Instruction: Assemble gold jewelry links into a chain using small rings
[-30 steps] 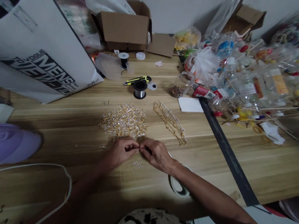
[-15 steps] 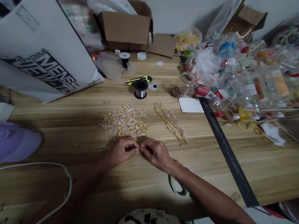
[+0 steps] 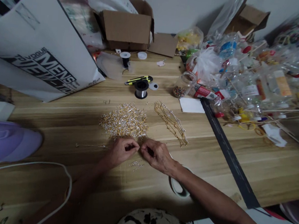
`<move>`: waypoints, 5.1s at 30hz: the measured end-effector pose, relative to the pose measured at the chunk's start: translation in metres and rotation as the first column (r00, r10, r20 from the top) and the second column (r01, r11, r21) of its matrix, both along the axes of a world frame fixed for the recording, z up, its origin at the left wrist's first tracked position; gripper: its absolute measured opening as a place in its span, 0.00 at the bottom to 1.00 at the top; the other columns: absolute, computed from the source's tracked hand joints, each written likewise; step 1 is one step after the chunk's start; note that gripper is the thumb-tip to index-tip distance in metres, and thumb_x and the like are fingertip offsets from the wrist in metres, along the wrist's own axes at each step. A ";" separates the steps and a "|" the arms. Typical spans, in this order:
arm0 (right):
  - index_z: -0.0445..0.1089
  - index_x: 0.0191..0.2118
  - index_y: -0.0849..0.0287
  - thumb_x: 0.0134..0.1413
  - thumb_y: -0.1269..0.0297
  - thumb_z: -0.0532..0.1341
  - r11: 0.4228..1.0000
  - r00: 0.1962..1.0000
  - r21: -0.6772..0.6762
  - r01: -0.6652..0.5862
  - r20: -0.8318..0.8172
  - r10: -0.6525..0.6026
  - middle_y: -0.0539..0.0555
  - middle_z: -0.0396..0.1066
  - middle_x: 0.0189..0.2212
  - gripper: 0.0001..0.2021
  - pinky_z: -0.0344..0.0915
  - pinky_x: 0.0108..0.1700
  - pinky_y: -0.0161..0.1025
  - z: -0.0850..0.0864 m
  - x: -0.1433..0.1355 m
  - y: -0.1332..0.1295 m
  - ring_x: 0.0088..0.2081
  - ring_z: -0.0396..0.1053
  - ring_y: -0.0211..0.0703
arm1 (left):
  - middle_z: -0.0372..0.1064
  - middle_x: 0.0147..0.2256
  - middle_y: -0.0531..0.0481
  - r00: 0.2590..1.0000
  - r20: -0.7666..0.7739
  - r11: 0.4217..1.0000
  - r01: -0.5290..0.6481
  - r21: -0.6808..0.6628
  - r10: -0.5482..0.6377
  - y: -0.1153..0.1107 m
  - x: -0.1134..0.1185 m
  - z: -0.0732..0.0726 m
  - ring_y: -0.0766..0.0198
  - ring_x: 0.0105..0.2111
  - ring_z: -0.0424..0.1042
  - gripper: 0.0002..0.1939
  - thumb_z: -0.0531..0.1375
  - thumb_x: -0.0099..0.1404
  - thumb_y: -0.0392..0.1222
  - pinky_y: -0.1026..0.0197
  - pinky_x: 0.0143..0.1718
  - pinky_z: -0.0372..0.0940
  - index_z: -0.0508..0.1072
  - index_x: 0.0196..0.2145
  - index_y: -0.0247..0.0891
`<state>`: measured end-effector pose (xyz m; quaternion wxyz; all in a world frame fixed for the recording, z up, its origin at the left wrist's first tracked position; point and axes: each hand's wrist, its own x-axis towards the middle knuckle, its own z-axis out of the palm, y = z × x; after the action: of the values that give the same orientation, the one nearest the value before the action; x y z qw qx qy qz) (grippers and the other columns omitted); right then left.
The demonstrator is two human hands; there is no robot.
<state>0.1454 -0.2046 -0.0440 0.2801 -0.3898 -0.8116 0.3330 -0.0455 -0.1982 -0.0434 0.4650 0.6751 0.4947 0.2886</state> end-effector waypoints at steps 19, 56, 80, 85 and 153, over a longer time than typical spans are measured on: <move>0.66 0.32 0.60 0.55 0.72 0.56 1.000 1.000 0.014 -0.002 -0.002 0.002 0.49 0.67 0.26 0.03 0.57 0.29 0.32 -0.002 -0.002 0.000 0.24 0.62 0.34 | 0.72 0.24 0.50 0.999 -0.028 0.997 0.030 0.070 -0.028 -0.001 -0.001 -0.002 0.68 0.25 0.69 0.06 0.58 0.57 0.33 0.67 0.27 0.62 0.74 0.25 0.34; 0.67 0.33 0.60 0.58 0.71 0.57 1.000 1.000 0.027 -0.014 -0.013 0.015 0.51 0.69 0.28 0.03 0.60 0.33 0.33 -0.009 0.000 0.001 0.29 0.66 0.37 | 0.73 0.26 0.50 0.997 -0.034 0.993 0.068 0.100 -0.065 0.000 -0.004 0.000 0.67 0.27 0.70 0.07 0.59 0.60 0.35 0.67 0.28 0.63 0.76 0.27 0.34; 0.67 0.38 0.61 0.59 0.74 0.55 0.998 0.998 0.058 -0.017 -0.060 0.021 0.54 0.69 0.33 0.05 0.65 0.37 0.34 -0.004 0.004 0.002 0.33 0.68 0.38 | 0.69 0.33 0.47 0.944 -0.294 0.895 0.256 0.367 -0.150 -0.012 -0.001 0.008 0.63 0.35 0.68 0.07 0.54 0.65 0.32 0.61 0.39 0.65 0.73 0.32 0.35; 0.67 0.39 0.60 0.59 0.72 0.55 0.998 0.999 0.062 -0.005 -0.045 0.008 0.54 0.70 0.33 0.05 0.65 0.36 0.35 -0.005 0.004 0.001 0.32 0.68 0.39 | 0.68 0.34 0.47 0.928 -0.344 0.882 0.277 0.381 -0.142 -0.012 -0.003 0.011 0.63 0.36 0.68 0.08 0.53 0.66 0.33 0.61 0.39 0.65 0.72 0.33 0.36; 0.64 0.33 0.59 0.60 0.70 0.54 0.965 0.997 0.256 0.057 -0.072 -0.039 0.51 0.66 0.27 0.04 0.59 0.30 0.32 0.001 0.003 -0.001 0.26 0.62 0.36 | 0.72 0.26 0.50 0.985 0.060 0.881 -0.173 0.440 0.163 -0.009 0.014 0.006 0.64 0.29 0.71 0.05 0.61 0.58 0.33 0.62 0.34 0.65 0.73 0.25 0.36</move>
<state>0.1488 -0.2060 -0.0432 0.3632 -0.3583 -0.8286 0.2305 -0.0315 -0.2074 -0.0369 0.2774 0.7148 0.4673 0.4401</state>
